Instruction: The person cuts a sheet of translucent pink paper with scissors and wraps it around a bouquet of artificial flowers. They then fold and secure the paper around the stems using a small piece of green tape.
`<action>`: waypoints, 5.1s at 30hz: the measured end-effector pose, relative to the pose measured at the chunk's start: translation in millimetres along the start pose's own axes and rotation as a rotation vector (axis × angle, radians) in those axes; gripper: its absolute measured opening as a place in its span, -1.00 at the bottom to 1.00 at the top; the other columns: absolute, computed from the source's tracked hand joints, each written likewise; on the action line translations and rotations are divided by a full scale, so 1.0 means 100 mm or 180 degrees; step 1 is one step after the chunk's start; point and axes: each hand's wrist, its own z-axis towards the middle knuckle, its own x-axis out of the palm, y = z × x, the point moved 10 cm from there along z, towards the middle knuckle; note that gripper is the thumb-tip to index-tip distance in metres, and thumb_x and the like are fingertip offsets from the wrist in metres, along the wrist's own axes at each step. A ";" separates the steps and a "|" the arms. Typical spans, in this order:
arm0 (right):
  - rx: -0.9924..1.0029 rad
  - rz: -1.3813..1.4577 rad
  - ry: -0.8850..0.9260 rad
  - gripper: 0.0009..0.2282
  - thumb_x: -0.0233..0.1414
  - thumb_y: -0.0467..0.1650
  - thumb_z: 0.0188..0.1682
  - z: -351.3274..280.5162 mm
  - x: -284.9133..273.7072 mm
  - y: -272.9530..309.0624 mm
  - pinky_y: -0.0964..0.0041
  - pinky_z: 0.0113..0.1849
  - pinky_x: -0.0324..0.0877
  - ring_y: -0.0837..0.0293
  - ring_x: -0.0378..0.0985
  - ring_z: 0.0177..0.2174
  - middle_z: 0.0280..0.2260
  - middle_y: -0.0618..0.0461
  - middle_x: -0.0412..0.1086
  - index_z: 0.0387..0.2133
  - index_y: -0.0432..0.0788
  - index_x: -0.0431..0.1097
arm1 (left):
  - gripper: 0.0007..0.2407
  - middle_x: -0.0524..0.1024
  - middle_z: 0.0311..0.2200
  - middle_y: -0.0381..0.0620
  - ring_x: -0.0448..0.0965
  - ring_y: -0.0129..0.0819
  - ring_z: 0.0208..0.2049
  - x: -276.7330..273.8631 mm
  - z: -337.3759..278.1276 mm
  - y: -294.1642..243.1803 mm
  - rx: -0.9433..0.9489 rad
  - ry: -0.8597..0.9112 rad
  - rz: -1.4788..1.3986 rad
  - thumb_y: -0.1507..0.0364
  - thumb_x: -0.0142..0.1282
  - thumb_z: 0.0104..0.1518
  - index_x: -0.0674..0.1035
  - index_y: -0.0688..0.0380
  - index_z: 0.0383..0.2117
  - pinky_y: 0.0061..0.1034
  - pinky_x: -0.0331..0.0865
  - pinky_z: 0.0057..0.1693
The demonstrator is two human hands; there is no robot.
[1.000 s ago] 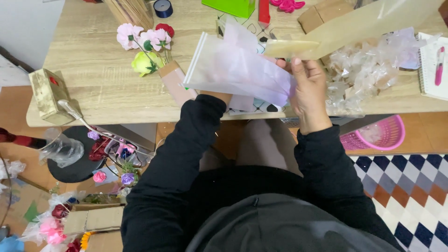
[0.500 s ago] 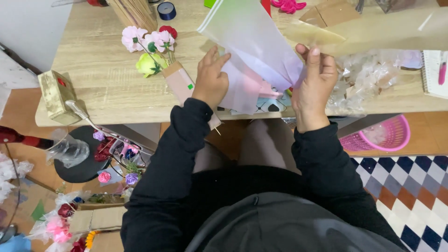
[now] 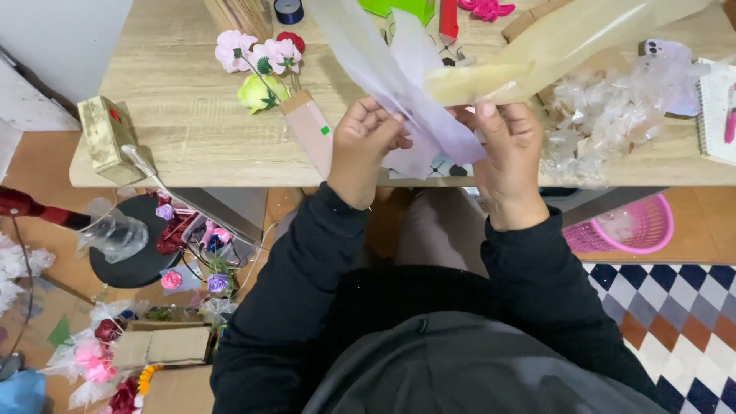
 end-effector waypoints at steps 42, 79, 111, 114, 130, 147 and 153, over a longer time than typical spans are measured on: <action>-0.4208 -0.3517 0.0939 -0.99 0.26 -0.50 0.01 -1.10 1.11 1.06 0.23 -0.44 0.44 0.08 0.43 -0.53 -0.42 0.05 0.47 -0.37 -0.17 0.59 | -0.59 0.30 -0.90 -0.17 0.26 -0.46 -0.86 0.21 -1.45 -1.22 0.1795 0.0364 0.2714 0.09 0.26 0.06 0.51 0.14 -0.75 -0.66 0.05 -0.64; 0.0203 -0.2002 0.2031 -0.90 0.29 -0.53 -0.18 -0.72 -0.04 0.92 0.46 -0.33 0.47 0.27 0.54 -0.46 -0.50 0.07 0.49 -0.56 -0.14 0.52 | -0.56 0.26 -0.77 -0.25 0.26 -0.48 -0.69 -1.14 -1.44 -0.85 0.0826 0.0373 0.2305 0.28 -0.14 0.37 0.35 0.04 -0.78 -0.62 0.20 -0.32; 0.2159 -0.4943 0.1377 -0.33 0.11 -0.22 -0.12 0.08 -2.55 0.10 -0.01 0.15 0.14 -0.22 0.26 0.16 0.32 -0.07 0.06 0.27 -0.33 0.21 | -0.77 0.19 -0.75 -0.15 0.24 -0.45 -0.68 -0.85 -1.42 -0.72 0.0903 0.0242 0.1168 0.41 -0.05 0.37 0.46 0.29 0.03 -0.60 0.23 -0.42; 0.1501 -0.4912 0.1327 -0.39 0.10 -0.33 -0.11 0.17 -2.37 0.27 -0.07 0.07 0.28 -0.27 0.40 0.07 0.15 -0.36 0.32 0.26 -0.34 0.27 | -0.82 0.20 -0.75 -0.13 0.24 -0.43 -0.69 -0.90 -1.41 -0.69 0.0843 0.0138 0.1091 0.40 -0.02 0.37 0.49 0.28 -0.11 -0.57 0.22 -0.42; -0.2280 -0.7288 -0.0414 -0.69 0.55 -0.10 0.13 0.02 -2.03 0.95 0.33 -0.13 0.37 0.19 0.50 -0.30 -0.39 0.24 0.50 -0.25 0.07 0.62 | -0.61 0.25 -0.84 -0.20 0.20 -0.53 -0.77 -0.47 -1.26 -0.38 0.0687 0.0688 0.1165 0.28 0.05 0.29 0.40 0.08 -0.75 -0.64 0.06 -0.50; 0.0559 -0.5196 0.2188 -0.05 0.41 -0.26 -0.34 -0.49 -0.50 -0.53 -0.27 0.28 -0.06 -0.45 0.08 0.30 0.28 -0.57 0.09 0.36 -0.31 0.10 | -0.91 0.30 -0.90 -0.13 0.23 -0.59 -0.86 -0.89 -1.00 0.06 0.0593 0.0049 0.0704 0.56 0.12 0.21 0.57 0.29 -0.46 -0.75 0.13 -0.57; 0.0547 -0.4955 0.2151 -0.27 0.21 -0.65 -0.18 -0.55 -0.51 -0.39 -0.23 0.15 0.26 -0.45 0.24 0.21 0.17 -0.63 0.22 0.34 -0.41 0.09 | -0.88 0.27 -0.93 -0.06 0.23 -0.50 -0.90 -0.84 -0.99 0.05 0.0433 0.0321 0.0123 0.51 0.12 0.21 0.51 0.29 -0.47 -0.71 0.16 -0.58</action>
